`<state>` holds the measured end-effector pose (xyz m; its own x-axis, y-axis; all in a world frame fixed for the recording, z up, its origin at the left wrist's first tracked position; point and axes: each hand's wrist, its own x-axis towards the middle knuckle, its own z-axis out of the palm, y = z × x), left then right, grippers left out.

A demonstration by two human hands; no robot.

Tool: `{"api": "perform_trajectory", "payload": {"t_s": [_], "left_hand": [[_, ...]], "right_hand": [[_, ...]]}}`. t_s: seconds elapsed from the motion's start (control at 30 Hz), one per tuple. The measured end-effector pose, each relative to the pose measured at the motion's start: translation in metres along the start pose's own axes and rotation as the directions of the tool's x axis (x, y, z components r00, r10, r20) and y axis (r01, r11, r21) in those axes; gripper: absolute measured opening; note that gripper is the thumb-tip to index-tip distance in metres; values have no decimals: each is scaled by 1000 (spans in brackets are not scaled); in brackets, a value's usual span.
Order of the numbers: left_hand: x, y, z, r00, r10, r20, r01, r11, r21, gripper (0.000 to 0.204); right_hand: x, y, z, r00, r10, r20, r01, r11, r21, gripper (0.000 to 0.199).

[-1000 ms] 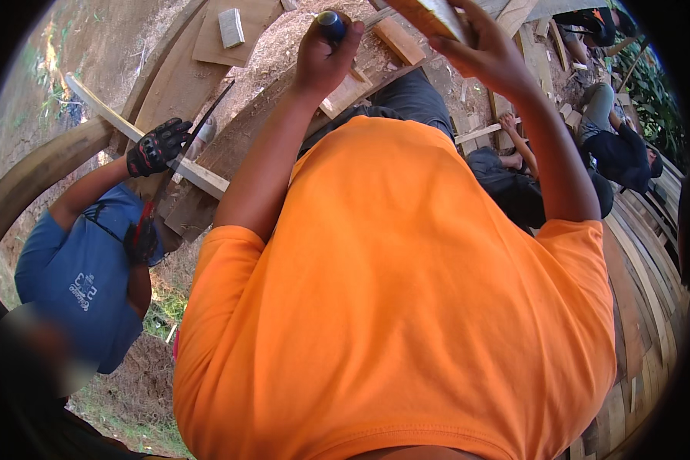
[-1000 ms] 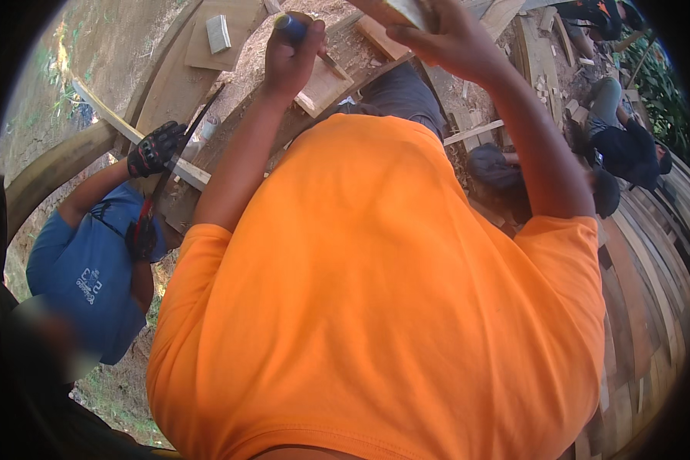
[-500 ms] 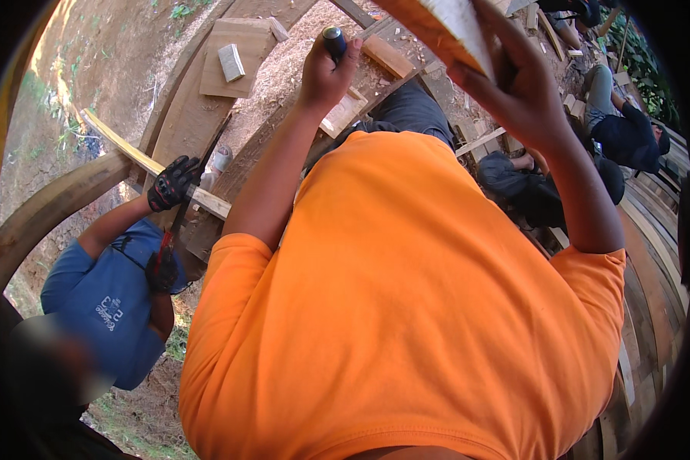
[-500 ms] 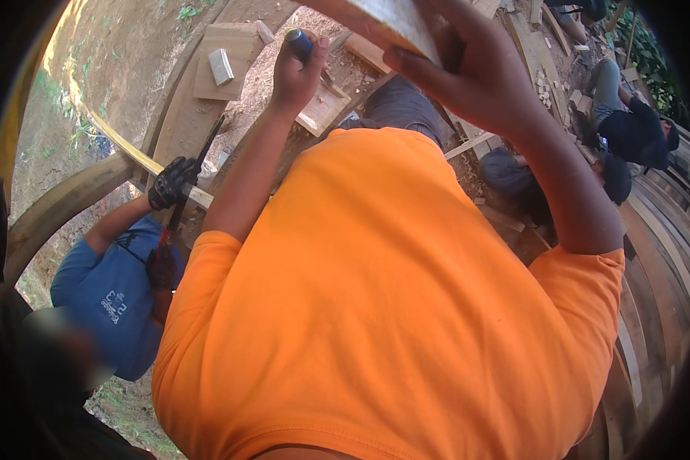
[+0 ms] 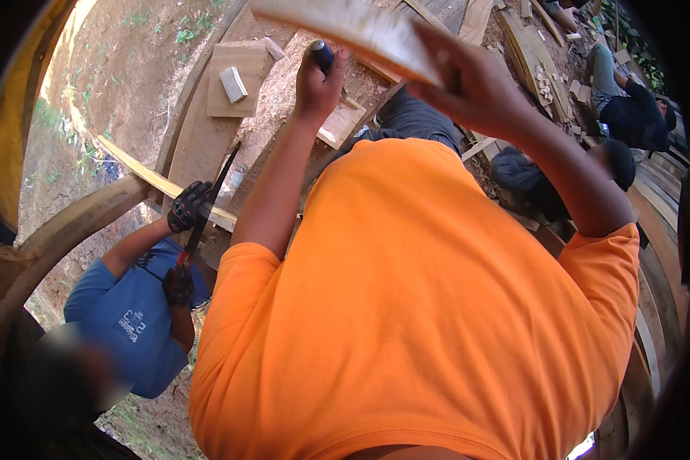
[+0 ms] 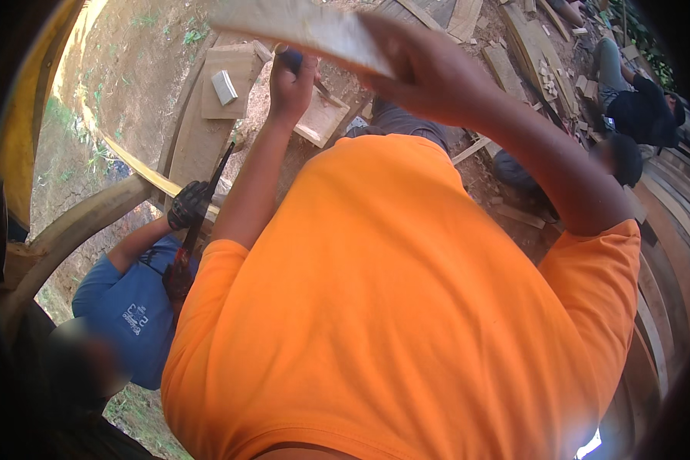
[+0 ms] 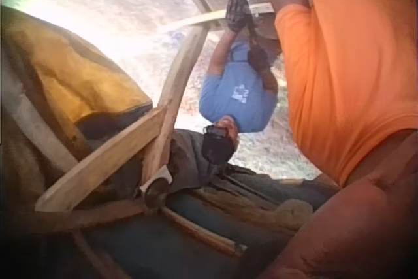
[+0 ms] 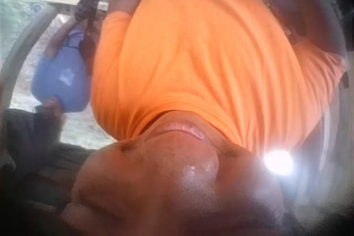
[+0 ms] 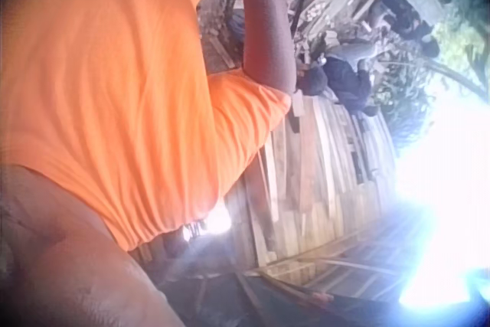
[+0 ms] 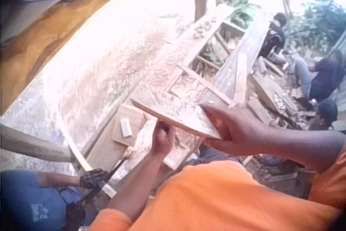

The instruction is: The person carves a small wooden block using a chisel, removing shavings while holding the wood by hand and with the help of an assistant.

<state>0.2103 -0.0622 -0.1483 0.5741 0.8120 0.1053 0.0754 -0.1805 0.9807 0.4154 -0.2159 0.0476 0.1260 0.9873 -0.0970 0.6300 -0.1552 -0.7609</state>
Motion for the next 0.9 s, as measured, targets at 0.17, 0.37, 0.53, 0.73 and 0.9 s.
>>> {"api": "perform_trajectory", "payload": {"t_s": [0.17,0.37,0.53,0.73,0.9], "left_hand": [[-6,2,1,999,5,53,-13,989,150,21],[-4,-4,5,989,143,23,-145,985,92,27],[-6,6,5,1000,13,21,-15,997,75,28],[0,-5,0,989,141,33,-144,979,142,23],[-1,-14,5,947,319,37,-320,929,186,24]], "right_hand": [[6,8,10,979,-148,-140,174,964,199,70],[-5,18,10,987,-157,20,158,979,-129,79],[-1,10,15,957,-146,-251,194,965,176,76],[-3,-5,6,1000,-13,-10,15,985,172,64],[-11,11,27,996,19,-91,-7,991,134,68]]}}
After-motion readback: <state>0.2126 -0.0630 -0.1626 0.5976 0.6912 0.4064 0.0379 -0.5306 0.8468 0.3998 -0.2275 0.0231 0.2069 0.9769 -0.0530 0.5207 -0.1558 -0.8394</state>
